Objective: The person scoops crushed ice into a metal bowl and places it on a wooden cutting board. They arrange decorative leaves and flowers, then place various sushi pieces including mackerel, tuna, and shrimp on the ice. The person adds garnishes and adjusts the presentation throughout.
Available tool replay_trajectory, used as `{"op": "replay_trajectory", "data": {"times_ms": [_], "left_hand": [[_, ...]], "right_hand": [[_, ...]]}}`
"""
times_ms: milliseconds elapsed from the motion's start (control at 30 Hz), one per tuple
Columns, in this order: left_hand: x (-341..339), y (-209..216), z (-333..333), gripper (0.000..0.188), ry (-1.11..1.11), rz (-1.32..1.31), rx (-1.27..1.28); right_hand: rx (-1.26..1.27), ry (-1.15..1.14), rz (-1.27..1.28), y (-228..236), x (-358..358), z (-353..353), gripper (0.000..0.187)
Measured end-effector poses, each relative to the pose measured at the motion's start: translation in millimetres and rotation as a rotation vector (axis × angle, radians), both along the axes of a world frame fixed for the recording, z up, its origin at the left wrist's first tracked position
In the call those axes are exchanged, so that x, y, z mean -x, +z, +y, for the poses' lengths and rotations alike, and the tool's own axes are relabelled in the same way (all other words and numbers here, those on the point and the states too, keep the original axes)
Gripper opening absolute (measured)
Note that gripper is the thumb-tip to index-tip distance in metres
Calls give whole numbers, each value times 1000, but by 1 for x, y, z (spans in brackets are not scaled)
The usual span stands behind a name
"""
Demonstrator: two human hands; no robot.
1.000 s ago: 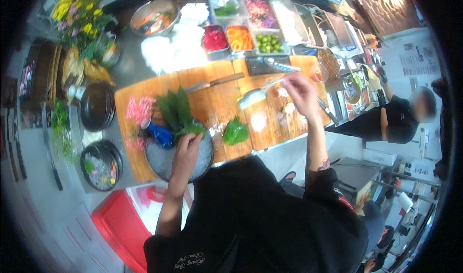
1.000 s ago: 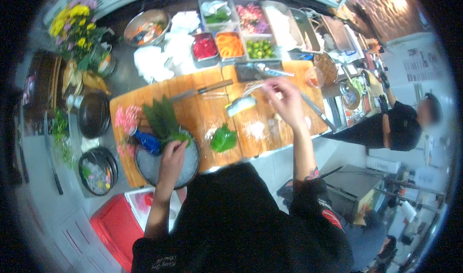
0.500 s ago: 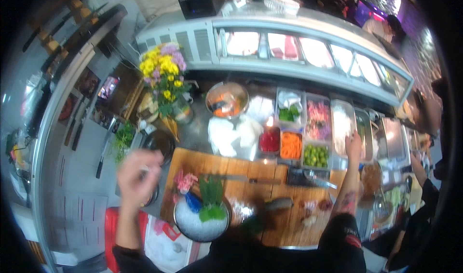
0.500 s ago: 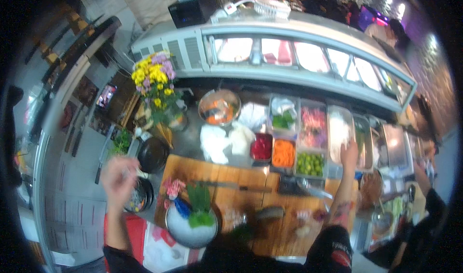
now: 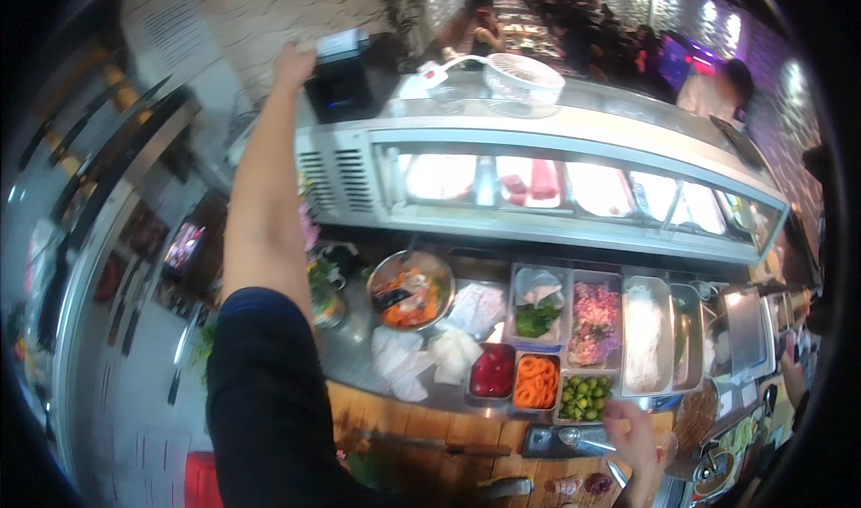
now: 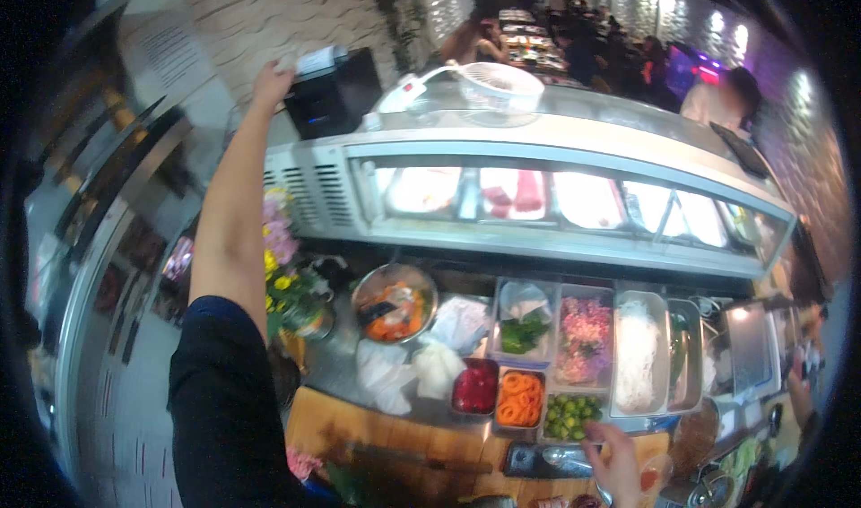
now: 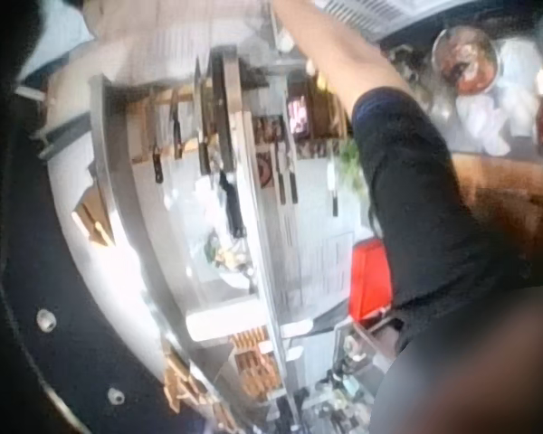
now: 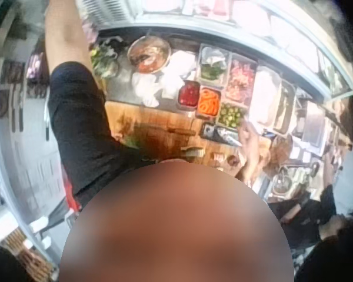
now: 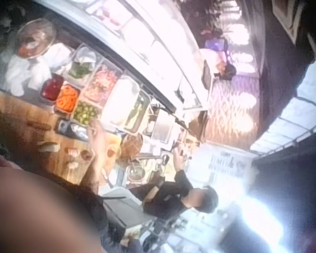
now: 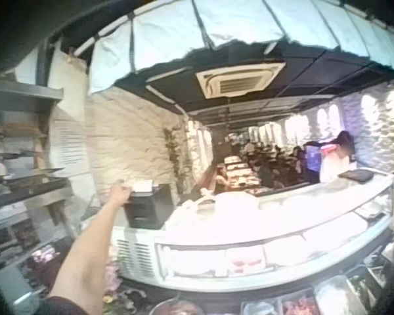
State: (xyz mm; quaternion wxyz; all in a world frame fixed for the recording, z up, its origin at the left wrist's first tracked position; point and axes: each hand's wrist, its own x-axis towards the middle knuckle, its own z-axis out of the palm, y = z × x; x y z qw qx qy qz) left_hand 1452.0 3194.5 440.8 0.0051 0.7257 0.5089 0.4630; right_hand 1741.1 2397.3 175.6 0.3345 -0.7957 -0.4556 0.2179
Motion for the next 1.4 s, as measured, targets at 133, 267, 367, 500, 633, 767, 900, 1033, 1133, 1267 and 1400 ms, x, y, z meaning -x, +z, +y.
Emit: {"op": "replay_trajectory", "data": {"times_ms": [133,267,367,500,633,767,900,1033,1133,1267,1400], "left_hand": [[-10,-4,-1,66,-228,-281,122],[5,17,-37,61,-551,-219,-9],[14,27,-94,64,-689,-258,-71],[45,39,-226,67,-828,-254,-77],[86,34,-391,67,-825,-262,-5],[133,38,-531,67,-772,-240,-12],[196,49,-626,55,-703,-145,-80],[272,54,-704,55,-543,-163,-100],[334,54,-758,56,-421,-168,-88],[417,51,-824,57,-253,-113,-139],[508,41,-894,55,-133,-130,-184]], "right_hand": [[35,12,155,-7,13,-11,29],[0,-24,212,-18,18,-5,24],[-75,24,185,-22,22,-2,23],[-134,107,238,-19,35,-7,21],[-247,276,252,-2,56,-6,23],[-307,472,244,21,87,6,22],[-354,639,319,41,132,10,24],[-323,754,460,46,192,-2,27],[-262,830,608,45,241,-11,29],[-257,962,602,49,310,-18,29],[-283,1066,587,57,396,-31,27]]}}
